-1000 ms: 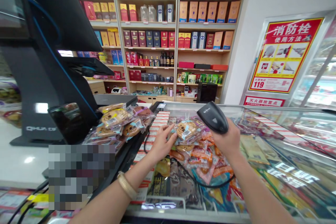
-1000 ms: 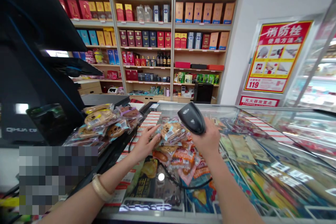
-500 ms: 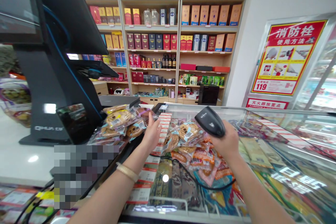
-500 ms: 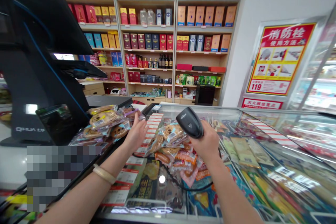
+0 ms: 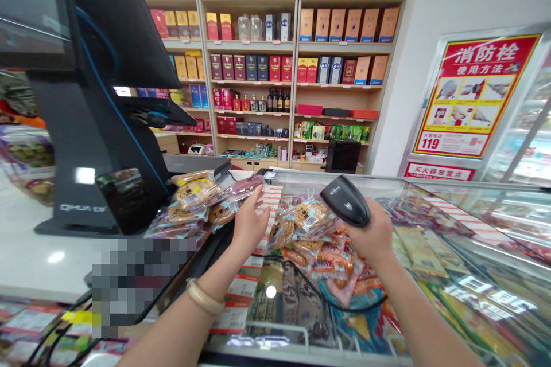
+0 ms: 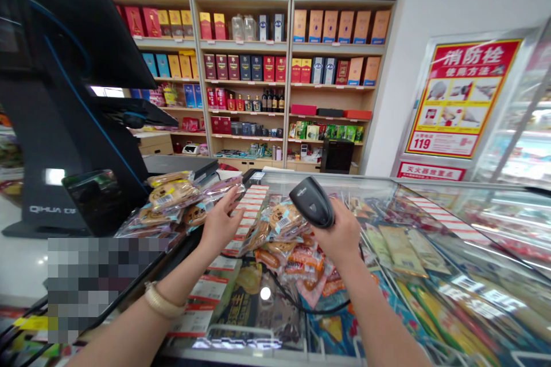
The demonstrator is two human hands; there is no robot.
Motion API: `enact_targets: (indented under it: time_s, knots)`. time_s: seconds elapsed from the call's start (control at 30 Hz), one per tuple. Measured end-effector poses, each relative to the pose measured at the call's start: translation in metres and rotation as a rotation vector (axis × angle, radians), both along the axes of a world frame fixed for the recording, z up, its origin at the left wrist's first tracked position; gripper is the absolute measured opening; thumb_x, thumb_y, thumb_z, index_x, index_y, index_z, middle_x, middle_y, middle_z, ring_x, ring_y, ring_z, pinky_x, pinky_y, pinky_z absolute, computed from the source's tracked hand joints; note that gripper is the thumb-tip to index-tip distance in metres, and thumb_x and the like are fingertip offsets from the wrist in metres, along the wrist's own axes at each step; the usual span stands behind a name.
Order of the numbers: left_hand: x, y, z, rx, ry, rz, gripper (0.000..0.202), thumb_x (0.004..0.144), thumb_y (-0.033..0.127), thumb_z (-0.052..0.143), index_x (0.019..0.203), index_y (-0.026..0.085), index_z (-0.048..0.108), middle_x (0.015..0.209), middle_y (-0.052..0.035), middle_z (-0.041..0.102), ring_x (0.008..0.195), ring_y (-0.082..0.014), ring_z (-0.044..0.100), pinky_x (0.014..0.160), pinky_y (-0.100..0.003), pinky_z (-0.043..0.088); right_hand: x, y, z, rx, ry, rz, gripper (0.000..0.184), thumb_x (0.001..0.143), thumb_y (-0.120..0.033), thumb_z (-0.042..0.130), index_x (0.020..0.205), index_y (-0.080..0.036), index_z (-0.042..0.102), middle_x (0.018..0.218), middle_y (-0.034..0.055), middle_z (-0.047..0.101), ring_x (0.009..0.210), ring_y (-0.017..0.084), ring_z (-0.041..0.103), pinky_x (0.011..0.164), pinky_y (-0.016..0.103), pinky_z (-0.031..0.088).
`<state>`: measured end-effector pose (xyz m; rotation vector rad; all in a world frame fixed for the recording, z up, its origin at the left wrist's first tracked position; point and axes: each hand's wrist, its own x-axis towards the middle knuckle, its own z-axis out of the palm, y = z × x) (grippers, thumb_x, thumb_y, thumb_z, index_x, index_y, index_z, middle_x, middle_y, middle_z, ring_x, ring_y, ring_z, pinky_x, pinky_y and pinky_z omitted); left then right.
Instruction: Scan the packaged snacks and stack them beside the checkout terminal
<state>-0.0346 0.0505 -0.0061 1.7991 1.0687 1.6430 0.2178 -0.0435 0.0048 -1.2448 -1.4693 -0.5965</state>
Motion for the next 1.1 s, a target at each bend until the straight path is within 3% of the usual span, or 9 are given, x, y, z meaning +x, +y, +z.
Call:
enact_targets:
  time_s: [0.13,0.23,0.4,0.47,0.67,0.77,0.93,1.1]
  knots:
    - [-0.013,-0.009,0.012,0.202,0.127,0.26,0.018,0.078,0.027,0.063,0.093,0.023,0.071,0.094,-0.005,0.074,0.092,-0.0233,0.067,0.093,-0.039,0.049,-0.001,-0.001,0.002,-0.007,-0.005,-0.006,0.009,0.075,-0.031,0.057,0.076,-0.022,0.056,0.069,0.0013,0.059,0.067,0.019,0.056,0.06,0.029,0.041]
    - [-0.019,-0.009,0.019,0.248,0.045,0.283,0.011,0.078,0.03,0.063,0.079,0.021,0.068,0.08,-0.003,0.071,0.081,-0.02,0.065,0.086,-0.034,0.049,-0.002,-0.001,0.002,-0.003,-0.006,0.015,0.007,0.074,-0.029,0.057,0.077,-0.022,0.056,0.071,0.0015,0.059,0.068,0.019,0.057,0.061,0.029,0.041]
    - [-0.024,0.0,0.024,0.117,-0.38,0.072,0.022,0.073,0.038,0.067,0.078,0.018,0.061,0.073,-0.0001,0.062,0.068,-0.0135,0.058,0.07,-0.026,0.048,-0.003,-0.001,0.003,-0.024,0.001,0.029,0.009,0.074,-0.028,0.057,0.07,-0.023,0.051,0.067,0.0002,0.056,0.065,0.018,0.055,0.06,0.028,0.041]
    - [-0.027,0.003,0.024,0.08,-0.442,0.06,0.026,0.07,0.041,0.069,0.078,0.018,0.061,0.07,0.001,0.06,0.066,-0.0126,0.055,0.068,-0.026,0.046,-0.003,-0.001,0.002,-0.024,-0.01,0.037,0.007,0.074,-0.028,0.056,0.071,-0.023,0.052,0.068,0.0005,0.057,0.066,0.018,0.056,0.061,0.028,0.041]
    - [-0.034,-0.001,0.026,0.257,-0.143,0.198,0.019,0.076,0.038,0.065,0.076,0.019,0.061,0.087,-0.0031,0.063,0.084,-0.0171,0.059,0.078,-0.029,0.046,-0.003,-0.001,0.002,-0.01,-0.037,0.054,0.006,0.074,-0.027,0.056,0.077,-0.022,0.054,0.07,0.0014,0.059,0.068,0.02,0.057,0.061,0.029,0.042]
    - [-0.032,-0.004,0.025,0.192,-0.097,0.219,0.016,0.083,0.036,0.056,0.083,0.021,0.053,0.082,-0.0016,0.062,0.073,-0.0159,0.059,0.07,-0.028,0.046,-0.003,-0.001,0.002,-0.017,-0.058,0.072,0.006,0.073,-0.028,0.057,0.074,-0.023,0.054,0.068,0.0011,0.057,0.066,0.02,0.056,0.06,0.029,0.041]
    - [-0.033,0.002,0.017,0.055,-0.024,0.372,0.013,0.082,0.03,0.054,0.079,0.023,0.043,0.063,0.0047,0.05,0.059,-0.0155,0.052,0.061,-0.027,0.038,-0.004,-0.003,0.003,-0.068,-0.148,0.102,0.009,0.074,-0.028,0.056,0.079,-0.022,0.058,0.072,0.0025,0.06,0.069,0.02,0.057,0.062,0.029,0.041]
    - [-0.037,0.016,0.005,0.008,-0.139,0.339,0.014,0.084,0.032,0.053,0.079,0.023,0.043,0.057,0.0067,0.044,0.052,-0.014,0.044,0.055,-0.025,0.033,-0.013,-0.009,0.008,-0.228,-0.339,0.169,0.022,0.069,-0.026,0.061,0.09,-0.019,0.063,0.079,0.0044,0.064,0.075,0.021,0.059,0.066,0.03,0.038]
